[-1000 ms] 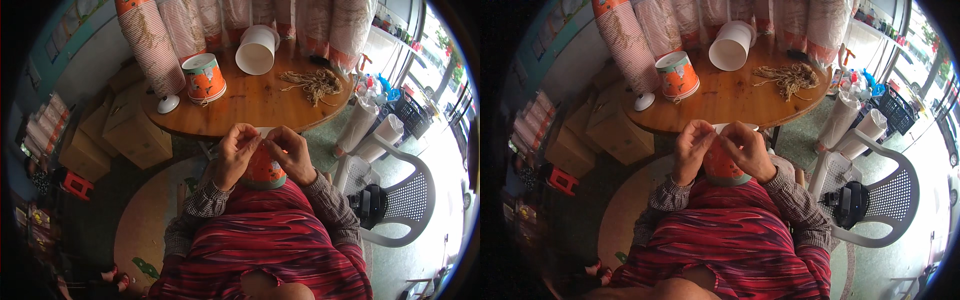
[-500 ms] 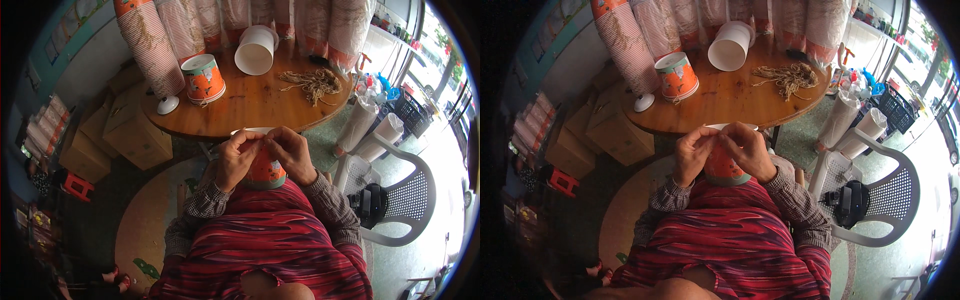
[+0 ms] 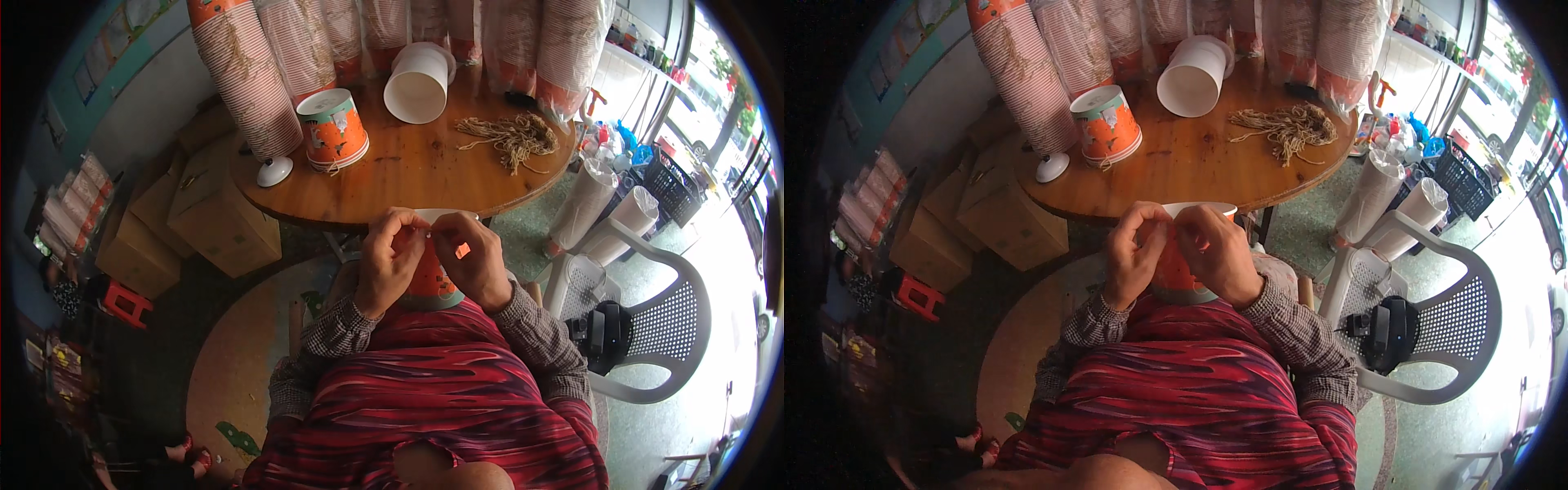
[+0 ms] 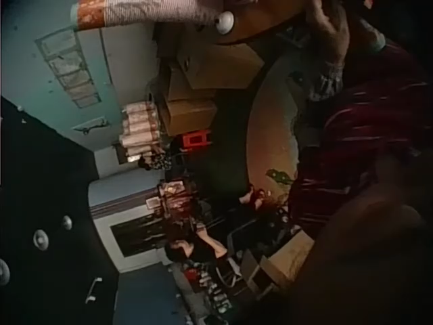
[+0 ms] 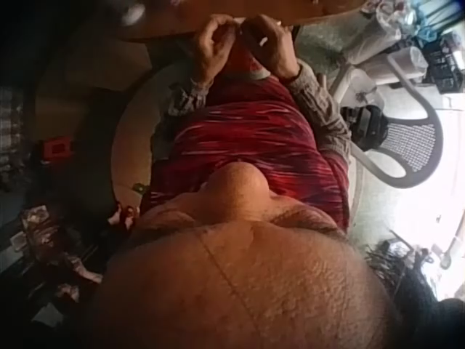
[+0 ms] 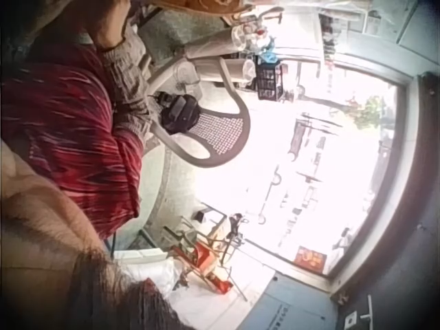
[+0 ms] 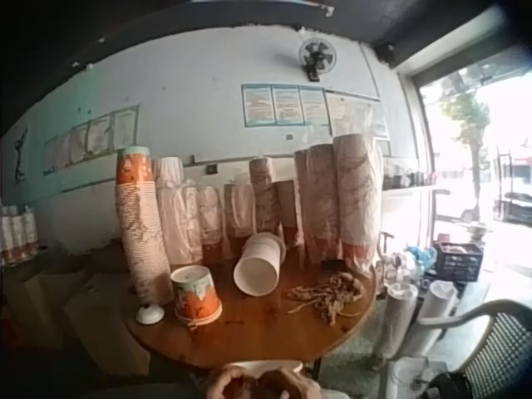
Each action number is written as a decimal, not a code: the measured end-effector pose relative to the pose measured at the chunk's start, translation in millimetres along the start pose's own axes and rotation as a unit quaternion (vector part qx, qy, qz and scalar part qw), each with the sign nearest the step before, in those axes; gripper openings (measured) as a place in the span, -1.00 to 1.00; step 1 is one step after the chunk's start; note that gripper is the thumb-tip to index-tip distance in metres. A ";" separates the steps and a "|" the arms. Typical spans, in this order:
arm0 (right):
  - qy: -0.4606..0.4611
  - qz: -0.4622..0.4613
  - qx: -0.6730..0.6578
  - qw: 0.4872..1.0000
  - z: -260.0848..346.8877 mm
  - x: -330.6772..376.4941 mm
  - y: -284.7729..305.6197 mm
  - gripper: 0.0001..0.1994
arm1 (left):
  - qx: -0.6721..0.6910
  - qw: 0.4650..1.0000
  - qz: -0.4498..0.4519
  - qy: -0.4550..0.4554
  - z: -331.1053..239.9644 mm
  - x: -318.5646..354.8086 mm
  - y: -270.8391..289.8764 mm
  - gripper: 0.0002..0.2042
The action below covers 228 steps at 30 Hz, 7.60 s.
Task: Attaching string handles to decorative paper buckets.
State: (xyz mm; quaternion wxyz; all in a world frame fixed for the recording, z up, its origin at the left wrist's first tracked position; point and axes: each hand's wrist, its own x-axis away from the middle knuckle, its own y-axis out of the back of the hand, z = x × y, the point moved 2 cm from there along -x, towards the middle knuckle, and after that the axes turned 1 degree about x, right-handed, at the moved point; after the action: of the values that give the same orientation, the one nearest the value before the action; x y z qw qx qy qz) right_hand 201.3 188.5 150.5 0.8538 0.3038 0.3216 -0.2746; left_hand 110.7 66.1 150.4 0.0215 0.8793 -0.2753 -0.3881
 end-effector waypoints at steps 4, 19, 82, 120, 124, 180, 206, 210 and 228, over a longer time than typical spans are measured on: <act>0.014 -0.008 -0.005 1.000 -1.3 -2.8 1.0 -0.89 | 0.022 0.999 0.040 -0.001 4.2 -0.9 3.0 -0.94; -0.128 0.042 -0.282 0.950 -19.6 0.3 -7.8 -0.89 | 0.251 0.936 0.176 0.174 -0.8 -5.7 13.3 -0.90; -0.150 0.012 -0.299 0.942 -12.5 2.3 1.9 -0.95 | 0.145 0.979 0.097 0.108 2.3 -0.2 4.6 -0.92; -0.109 0.041 -0.118 0.986 3.5 2.5 2.9 -0.86 | -0.018 0.996 0.060 -0.064 -8.2 -3.4 5.0 -0.89; -0.063 0.042 -0.109 0.991 12.8 1.3 3.0 -0.80 | -0.026 0.995 0.049 -0.080 -4.0 -1.2 3.3 -0.87; 0.228 0.241 -0.225 0.916 69.6 19.8 39.5 -0.69 | -0.053 0.991 0.074 -0.094 -7.2 2.4 -5.1 -0.90; -0.060 -0.076 -0.445 0.890 22.0 -11.5 69.5 -0.88 | 0.018 0.991 0.122 -0.047 3.2 -1.6 -1.2 -0.90; 0.159 0.233 -0.176 0.943 47.2 -1.2 69.3 -0.70 | 0.024 0.997 0.074 -0.017 14.0 -1.8 -2.7 -0.90; -0.061 -0.010 -0.448 0.892 6.5 -9.2 75.6 -0.87 | -0.020 0.993 0.106 -0.048 -1.6 -3.8 -3.5 -0.87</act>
State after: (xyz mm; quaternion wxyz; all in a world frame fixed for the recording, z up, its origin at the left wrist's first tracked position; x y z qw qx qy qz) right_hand 248.0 236.8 186.9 0.9145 -0.1310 0.3607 -0.1279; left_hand 111.4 70.8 153.2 0.0668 0.8251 -0.3598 -0.4304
